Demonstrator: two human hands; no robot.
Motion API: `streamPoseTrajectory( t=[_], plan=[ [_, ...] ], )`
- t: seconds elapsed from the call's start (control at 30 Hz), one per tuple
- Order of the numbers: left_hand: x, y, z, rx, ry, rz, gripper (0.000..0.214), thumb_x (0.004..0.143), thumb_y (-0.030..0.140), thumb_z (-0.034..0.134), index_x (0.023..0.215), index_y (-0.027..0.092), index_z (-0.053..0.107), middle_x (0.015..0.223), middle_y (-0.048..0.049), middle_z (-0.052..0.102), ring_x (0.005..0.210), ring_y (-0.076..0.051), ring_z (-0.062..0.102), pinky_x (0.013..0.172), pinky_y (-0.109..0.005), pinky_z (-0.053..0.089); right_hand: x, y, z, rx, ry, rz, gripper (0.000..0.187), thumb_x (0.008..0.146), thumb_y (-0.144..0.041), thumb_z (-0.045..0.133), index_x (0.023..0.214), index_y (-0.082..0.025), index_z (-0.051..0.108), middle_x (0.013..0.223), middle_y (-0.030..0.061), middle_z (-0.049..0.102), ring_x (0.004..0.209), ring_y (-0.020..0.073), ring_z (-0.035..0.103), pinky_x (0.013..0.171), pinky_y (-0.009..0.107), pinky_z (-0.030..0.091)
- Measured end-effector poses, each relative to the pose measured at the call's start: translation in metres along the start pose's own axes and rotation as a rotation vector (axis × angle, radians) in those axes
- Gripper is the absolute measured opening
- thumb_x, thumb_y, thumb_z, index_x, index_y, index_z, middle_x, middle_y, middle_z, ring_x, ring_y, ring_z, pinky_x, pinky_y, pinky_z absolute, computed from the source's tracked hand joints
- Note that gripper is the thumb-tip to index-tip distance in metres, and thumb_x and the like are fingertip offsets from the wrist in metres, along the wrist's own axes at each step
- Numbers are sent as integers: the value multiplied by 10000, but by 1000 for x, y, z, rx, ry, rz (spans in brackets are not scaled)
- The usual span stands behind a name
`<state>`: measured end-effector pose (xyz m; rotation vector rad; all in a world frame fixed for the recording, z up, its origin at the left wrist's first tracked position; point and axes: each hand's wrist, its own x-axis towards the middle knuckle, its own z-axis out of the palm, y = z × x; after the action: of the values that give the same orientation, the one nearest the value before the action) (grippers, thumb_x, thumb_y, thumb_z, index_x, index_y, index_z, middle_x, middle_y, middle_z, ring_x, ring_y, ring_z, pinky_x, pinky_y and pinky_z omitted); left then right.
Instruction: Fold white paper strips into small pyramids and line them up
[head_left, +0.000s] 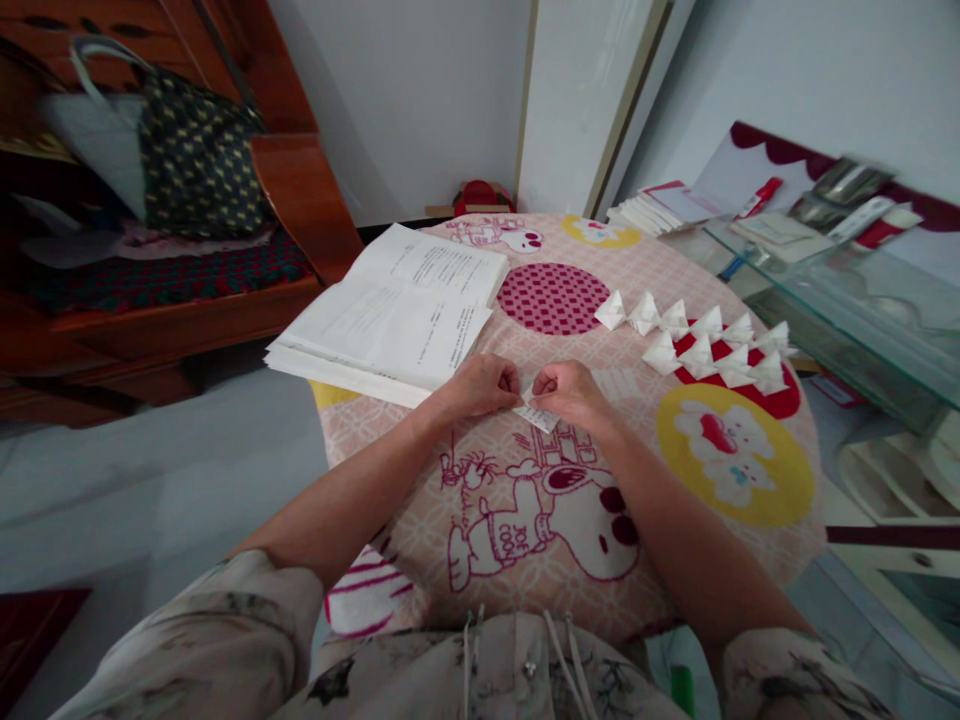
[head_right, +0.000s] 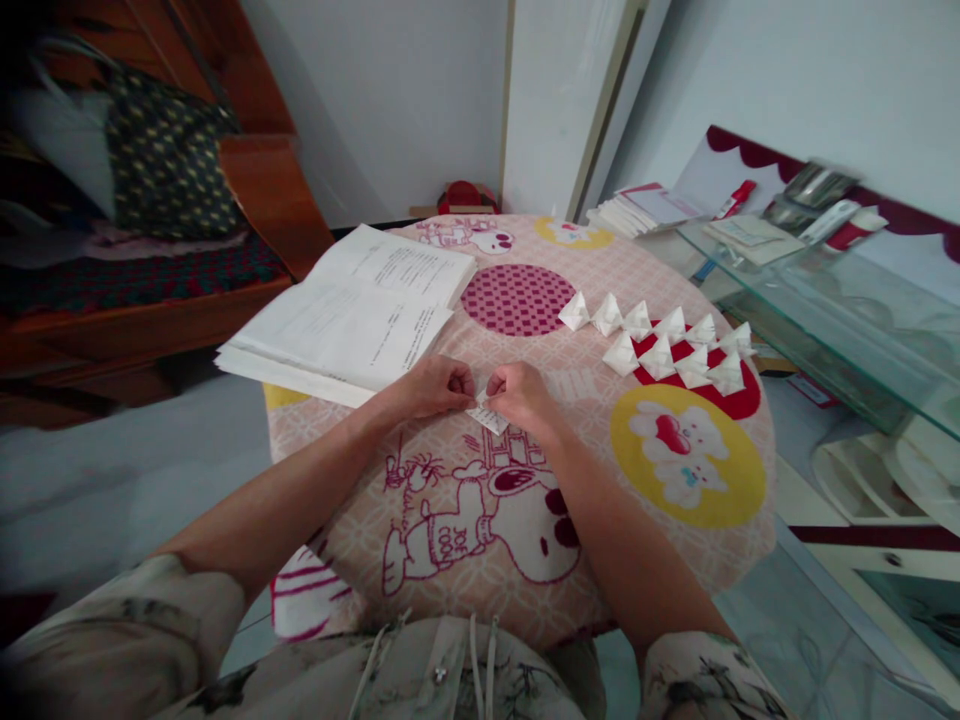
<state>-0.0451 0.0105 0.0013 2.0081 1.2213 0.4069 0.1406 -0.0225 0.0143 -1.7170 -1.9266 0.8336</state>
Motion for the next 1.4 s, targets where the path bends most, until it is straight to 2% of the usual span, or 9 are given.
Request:
streamPoseTrajectory(
  t=[0.23, 0.4, 0.53, 0.73, 1.0, 1.13, 1.23, 1.3, 1.4],
  plan=[
    [-2, -1, -1, -64, -22, -13, 72, 691, 212, 716, 681, 157, 670, 562, 25, 613, 523, -100, 527, 535, -217, 364, -1, -3, 6, -86, 34, -16, 111, 673, -112, 770, 650, -178, 684, 672, 11, 687, 632, 143, 588, 605, 252, 407],
    [-5, -2, -5, -141, -110, 4, 81, 724, 234, 682, 746, 157, 667, 577, 29, 613, 523, -99, 545, 529, -214, 367, -5, -8, 7, -139, 38, -17, 95, 700, -114, 754, 671, -170, 683, 692, 31, 690, 642, 150, 580, 595, 267, 379],
    [-5, 0, -4, -57, -74, 12, 98, 689, 231, 710, 746, 161, 672, 606, 22, 634, 554, -101, 542, 538, -219, 354, -5, -8, 8, -164, 63, -42, 96, 706, -116, 743, 664, -178, 682, 699, 37, 698, 656, 156, 580, 609, 271, 382],
    [-1, 2, -2, -3, -65, -19, 109, 641, 184, 720, 740, 163, 678, 608, 27, 635, 570, -107, 545, 545, -225, 355, -3, -7, 6, -115, 18, -28, 148, 676, -26, 705, 657, -171, 681, 687, 25, 694, 634, 145, 586, 609, 255, 399],
    [-6, -5, -6, -163, -106, 7, 183, 631, 130, 676, 811, 146, 707, 610, 37, 612, 565, -98, 535, 546, -210, 378, -4, 5, -5, -71, 36, -34, 158, 646, -20, 669, 612, -174, 671, 644, 11, 672, 619, 148, 588, 608, 256, 412],
    [-9, -1, -8, -200, -153, -7, 244, 731, 137, 610, 932, 132, 749, 574, 36, 598, 525, -96, 510, 542, -217, 370, -6, 9, -8, -32, 42, -15, 116, 648, -64, 699, 629, -172, 663, 631, 8, 658, 605, 146, 581, 580, 254, 399],
    [-9, 6, -6, -99, -69, 1, 197, 836, 210, 586, 880, 143, 766, 563, 21, 609, 527, -100, 500, 561, -231, 362, -7, 9, -7, -7, 37, -4, 112, 649, -72, 704, 644, -174, 657, 614, -4, 643, 601, 142, 577, 577, 249, 397],
    [-9, 13, -2, -26, 17, -4, 140, 812, 257, 668, 817, 151, 760, 634, 3, 663, 582, -108, 537, 584, -238, 370, -7, 10, -7, -10, 41, 0, 120, 646, -73, 712, 649, -176, 651, 604, -10, 635, 605, 143, 576, 583, 250, 402],
    [-9, 19, 5, 37, 67, -31, 90, 754, 241, 742, 783, 156, 743, 696, -10, 697, 630, -121, 561, 603, -249, 377, -8, 12, -8, -40, 71, -7, 133, 642, -102, 750, 663, -183, 646, 620, -8, 642, 618, 146, 576, 592, 255, 410]
  ],
)
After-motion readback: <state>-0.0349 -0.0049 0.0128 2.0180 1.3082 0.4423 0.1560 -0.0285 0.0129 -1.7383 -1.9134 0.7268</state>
